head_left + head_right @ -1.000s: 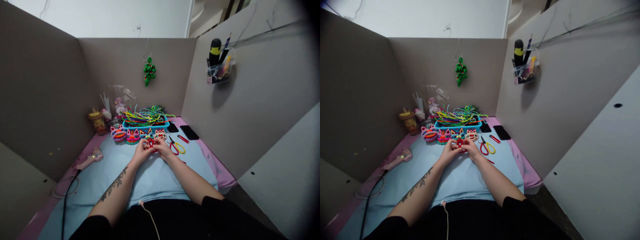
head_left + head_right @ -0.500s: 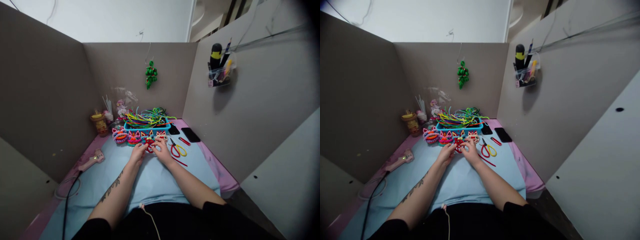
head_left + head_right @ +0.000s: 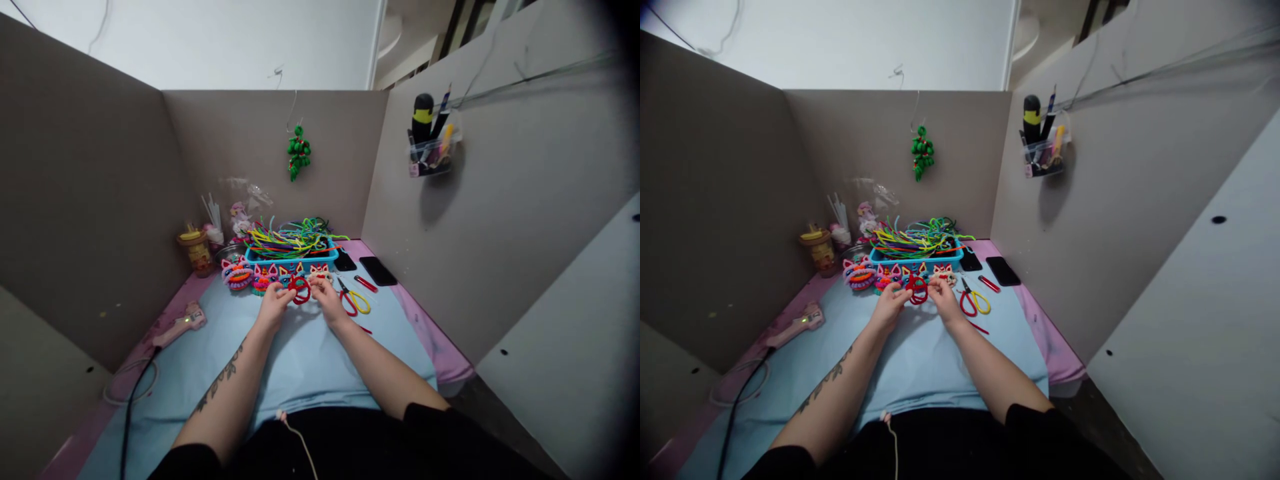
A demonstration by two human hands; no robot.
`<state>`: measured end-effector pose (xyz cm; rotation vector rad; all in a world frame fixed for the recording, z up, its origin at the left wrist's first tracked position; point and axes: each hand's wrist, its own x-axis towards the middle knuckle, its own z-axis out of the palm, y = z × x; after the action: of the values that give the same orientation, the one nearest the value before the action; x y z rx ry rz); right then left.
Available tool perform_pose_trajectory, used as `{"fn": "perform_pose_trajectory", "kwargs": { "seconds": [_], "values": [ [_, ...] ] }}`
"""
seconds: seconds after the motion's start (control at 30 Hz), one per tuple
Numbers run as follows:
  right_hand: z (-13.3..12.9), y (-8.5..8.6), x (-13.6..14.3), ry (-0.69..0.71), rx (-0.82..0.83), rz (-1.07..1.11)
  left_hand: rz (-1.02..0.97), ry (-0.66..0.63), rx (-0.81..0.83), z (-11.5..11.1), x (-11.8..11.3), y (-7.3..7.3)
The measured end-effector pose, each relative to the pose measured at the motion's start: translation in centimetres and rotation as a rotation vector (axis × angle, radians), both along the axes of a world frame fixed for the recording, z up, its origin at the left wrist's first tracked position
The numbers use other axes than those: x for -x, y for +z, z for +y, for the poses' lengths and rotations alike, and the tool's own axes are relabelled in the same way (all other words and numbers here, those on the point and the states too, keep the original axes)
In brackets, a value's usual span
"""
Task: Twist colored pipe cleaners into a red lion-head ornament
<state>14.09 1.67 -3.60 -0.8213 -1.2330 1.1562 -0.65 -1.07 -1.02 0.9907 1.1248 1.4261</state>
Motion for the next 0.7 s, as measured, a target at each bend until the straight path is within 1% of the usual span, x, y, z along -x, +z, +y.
{"fn": "perform_pose_trajectory", "kwargs": {
  "seconds": [0.07,0.13,0.2,0.3,0.43,0.5,0.63,0.7],
  "values": [
    [0.3,-0.1,0.0,0.054,0.128,0.074,0.015,-0.032,-0.032,-0.1,0.0,0.0],
    [0.4,0.1,0.0,0.138,0.205,0.14,0.028,-0.067,-0.05,-0.2,-0.1,0.1],
    [0.2,0.3,-0.1,0.203,0.231,0.198,0.039,-0.095,-0.062,-0.3,-0.1,0.2],
    [-0.1,0.7,-0.1,0.246,0.252,0.257,0.035,-0.137,-0.087,-0.5,-0.2,0.4],
    [-0.1,0.7,-0.2,0.264,0.306,0.362,0.026,-0.187,-0.114,-0.7,-0.3,0.5],
    [0.1,0.5,-0.1,0.261,0.304,0.377,0.02,-0.2,-0.128,-0.7,-0.4,0.5],
    [0.8,-0.1,-0.2,0.235,0.28,0.295,0.03,-0.192,-0.147,-0.4,-0.4,0.2],
    [1.0,-0.2,-0.4,0.194,0.272,0.244,0.047,-0.181,-0.155,-0.3,-0.4,0.0]
  ]
}}
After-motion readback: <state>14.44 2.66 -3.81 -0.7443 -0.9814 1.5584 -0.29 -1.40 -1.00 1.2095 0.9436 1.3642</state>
